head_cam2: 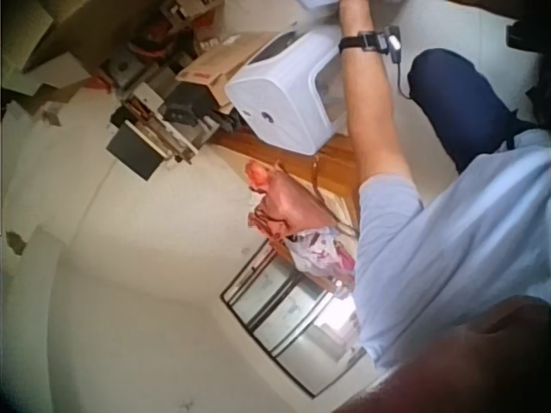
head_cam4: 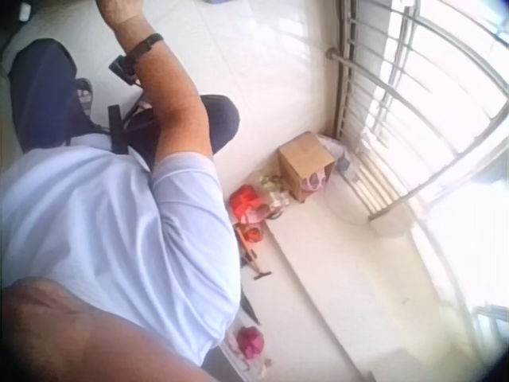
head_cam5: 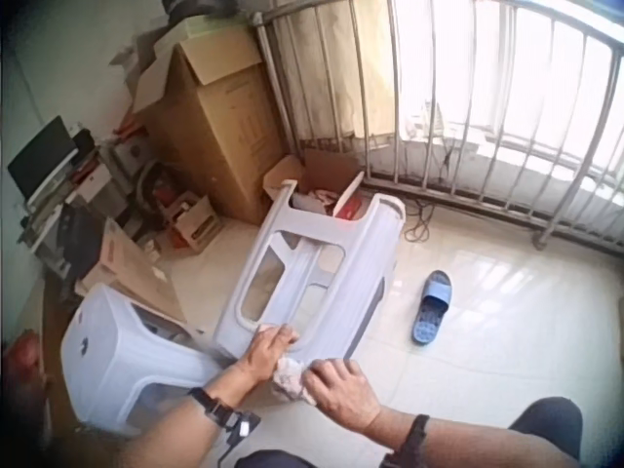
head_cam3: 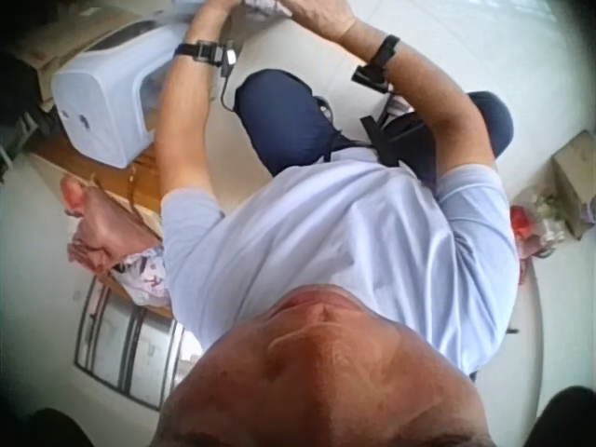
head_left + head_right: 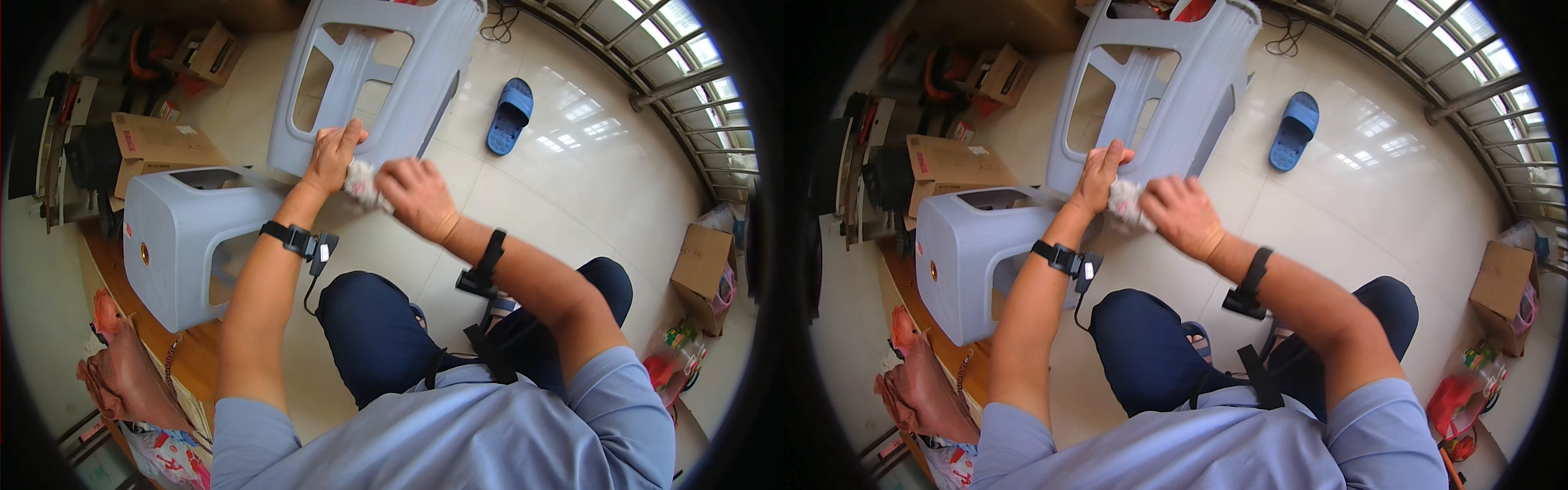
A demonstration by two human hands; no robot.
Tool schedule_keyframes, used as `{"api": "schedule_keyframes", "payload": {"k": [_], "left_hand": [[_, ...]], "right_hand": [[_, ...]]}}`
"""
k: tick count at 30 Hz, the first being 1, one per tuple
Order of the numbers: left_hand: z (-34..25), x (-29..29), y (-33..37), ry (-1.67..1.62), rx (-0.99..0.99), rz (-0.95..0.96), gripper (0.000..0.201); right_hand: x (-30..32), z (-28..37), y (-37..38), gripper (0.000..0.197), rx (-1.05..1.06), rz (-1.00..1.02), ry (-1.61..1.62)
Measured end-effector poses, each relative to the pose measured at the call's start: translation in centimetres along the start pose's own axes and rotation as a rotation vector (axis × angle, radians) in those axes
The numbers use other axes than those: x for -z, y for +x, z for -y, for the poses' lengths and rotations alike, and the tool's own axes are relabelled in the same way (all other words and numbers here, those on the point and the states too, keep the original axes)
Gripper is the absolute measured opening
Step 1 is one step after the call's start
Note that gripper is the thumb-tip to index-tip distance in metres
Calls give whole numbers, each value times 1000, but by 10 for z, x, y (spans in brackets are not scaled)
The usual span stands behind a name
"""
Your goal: Cleaning a plastic stool with a cloth rag.
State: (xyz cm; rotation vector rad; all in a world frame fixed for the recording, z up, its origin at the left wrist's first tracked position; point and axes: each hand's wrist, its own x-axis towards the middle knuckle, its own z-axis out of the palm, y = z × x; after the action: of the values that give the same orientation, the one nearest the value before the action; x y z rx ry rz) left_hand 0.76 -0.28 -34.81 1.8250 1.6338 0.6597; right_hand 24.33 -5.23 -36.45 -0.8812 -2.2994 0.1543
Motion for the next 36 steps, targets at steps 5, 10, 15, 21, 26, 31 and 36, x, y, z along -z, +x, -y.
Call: {"api": "schedule_keyframes", "payload": {"k": [5,10,15,21,26,31,36], "left_hand": [[-11,-9,7,1,-72,-15,93],[8,-1,0,-96,25,-4,89],[-2,0,-6,-3,-74,-9,83],[0,6,8,35,-41,108,91],[-9,-2,10,-34,-73,28,89],[-5,11,8,84,-125,133,80],[-2,4,2,88,-196,10,77]], "right_hand": [[20,-108,87,48,-550,-217,-198],[2,-44,69,49,-366,-125,-74],[-2,27,24,35,-92,45,16],[13,-56,79,48,-276,32,-72],[22,-83,100,52,-428,-26,-156],[8,8,22,63,-312,209,161],[15,14,23,60,-367,192,162]]}}
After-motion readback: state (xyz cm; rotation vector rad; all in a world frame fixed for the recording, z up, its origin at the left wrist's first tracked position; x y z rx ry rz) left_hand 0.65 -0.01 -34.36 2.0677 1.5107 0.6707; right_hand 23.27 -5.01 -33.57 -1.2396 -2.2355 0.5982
